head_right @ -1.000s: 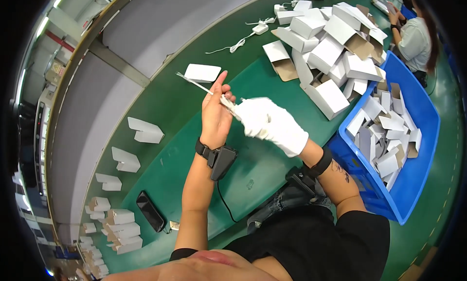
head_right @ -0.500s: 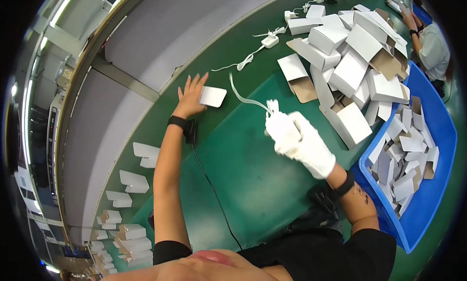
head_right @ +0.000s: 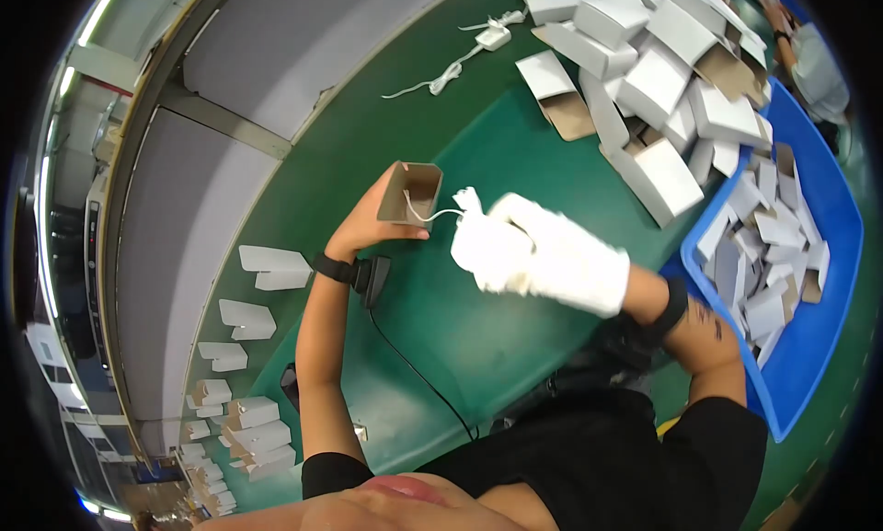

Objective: The person picks up a white power adapter and a white box, inserts the adapter into the box, and places the packaged item onto the conveyor belt. This process is repeated multiple times.

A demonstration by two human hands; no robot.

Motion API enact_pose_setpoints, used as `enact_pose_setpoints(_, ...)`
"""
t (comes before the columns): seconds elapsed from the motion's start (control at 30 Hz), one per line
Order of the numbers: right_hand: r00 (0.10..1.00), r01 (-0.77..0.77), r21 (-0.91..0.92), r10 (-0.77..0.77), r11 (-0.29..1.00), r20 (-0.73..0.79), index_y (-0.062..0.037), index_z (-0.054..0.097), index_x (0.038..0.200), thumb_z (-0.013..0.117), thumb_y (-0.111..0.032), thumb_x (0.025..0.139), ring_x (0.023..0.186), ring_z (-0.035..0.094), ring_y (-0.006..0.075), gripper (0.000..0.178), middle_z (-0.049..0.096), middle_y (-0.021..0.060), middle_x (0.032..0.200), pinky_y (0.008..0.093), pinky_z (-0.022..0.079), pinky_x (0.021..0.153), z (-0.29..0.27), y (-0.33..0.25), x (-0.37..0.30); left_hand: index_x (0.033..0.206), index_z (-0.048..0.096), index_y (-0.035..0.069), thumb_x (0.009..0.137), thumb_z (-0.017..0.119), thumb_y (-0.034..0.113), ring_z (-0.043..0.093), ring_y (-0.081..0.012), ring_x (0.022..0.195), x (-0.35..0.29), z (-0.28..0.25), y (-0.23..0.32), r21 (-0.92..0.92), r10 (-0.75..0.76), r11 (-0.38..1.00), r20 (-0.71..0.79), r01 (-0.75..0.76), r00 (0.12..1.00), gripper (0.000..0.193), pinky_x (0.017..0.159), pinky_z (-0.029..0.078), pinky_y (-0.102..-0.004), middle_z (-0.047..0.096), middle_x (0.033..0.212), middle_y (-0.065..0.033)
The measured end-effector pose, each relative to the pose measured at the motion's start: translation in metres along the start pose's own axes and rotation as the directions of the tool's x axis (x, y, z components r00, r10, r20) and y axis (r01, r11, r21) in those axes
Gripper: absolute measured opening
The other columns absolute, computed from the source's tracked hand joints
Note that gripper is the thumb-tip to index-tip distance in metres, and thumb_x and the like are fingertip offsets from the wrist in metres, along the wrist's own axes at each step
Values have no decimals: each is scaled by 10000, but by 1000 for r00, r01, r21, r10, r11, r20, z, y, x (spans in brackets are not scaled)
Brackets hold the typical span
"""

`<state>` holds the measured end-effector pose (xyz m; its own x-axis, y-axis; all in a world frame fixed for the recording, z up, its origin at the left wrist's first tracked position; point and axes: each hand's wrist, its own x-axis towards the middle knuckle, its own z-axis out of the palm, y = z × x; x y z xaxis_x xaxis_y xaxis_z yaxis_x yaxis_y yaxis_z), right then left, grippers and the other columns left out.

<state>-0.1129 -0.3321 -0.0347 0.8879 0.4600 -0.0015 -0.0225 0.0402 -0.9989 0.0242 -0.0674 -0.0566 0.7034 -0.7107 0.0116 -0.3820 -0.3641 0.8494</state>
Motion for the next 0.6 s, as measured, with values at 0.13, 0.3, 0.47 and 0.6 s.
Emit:
enact_pose_setpoints(0.13, 895, -293, 110, 231, 950, 381, -52, 517, 1010, 700, -179, 730, 664, 557, 82, 358, 635, 38, 897, 245, 463, 572, -23, -1, 22, 1190, 460, 66, 566, 857, 177, 502, -187, 1084, -24, 39, 25, 104, 120, 986, 94, -130, 988, 748, 962, 377, -331, 528, 1116, -44)
enact_pose_setpoints(0.3, 831, -58, -479, 308, 876, 463, -47, 546, 1030, 667, -245, 746, 679, 602, 170, 366, 650, 68, 900, 319, 488, 589, -33, -13, 36, 1207, 436, 63, 546, 870, 233, 522, -219, 1070, -34, 99, 20, -204, 112, 972, -14, -113, 994, 808, 936, 406, -355, 539, 1119, -95)
enact_pose_setpoints(0.47, 866, 119, -960, 446, 254, 225, -86, 572, 1020, 666, -262, 744, 707, 625, 292, 341, 651, 123, 904, 373, 490, 626, 2, -47, 27, 1205, 414, 63, 531, 879, 253, 543, -229, 1037, -29, 125, 31, 102, 116, 988, -23, -113, 993, 841, 899, 432, -349, 552, 1096, -116)
enact_pose_setpoints(0.6, 983, 35, -970, 168, 240, 77, -92, 617, 949, 642, -210, 742, 785, 635, 309, 239, 653, 123, 875, 385, 499, 658, 14, -35, 19, 1195, 399, 57, 529, 880, 240, 558, -234, 1013, -33, 134, 17, -69, 87, 992, -220, -105, 972, 842, 873, 445, -345, 563, 1083, -115)
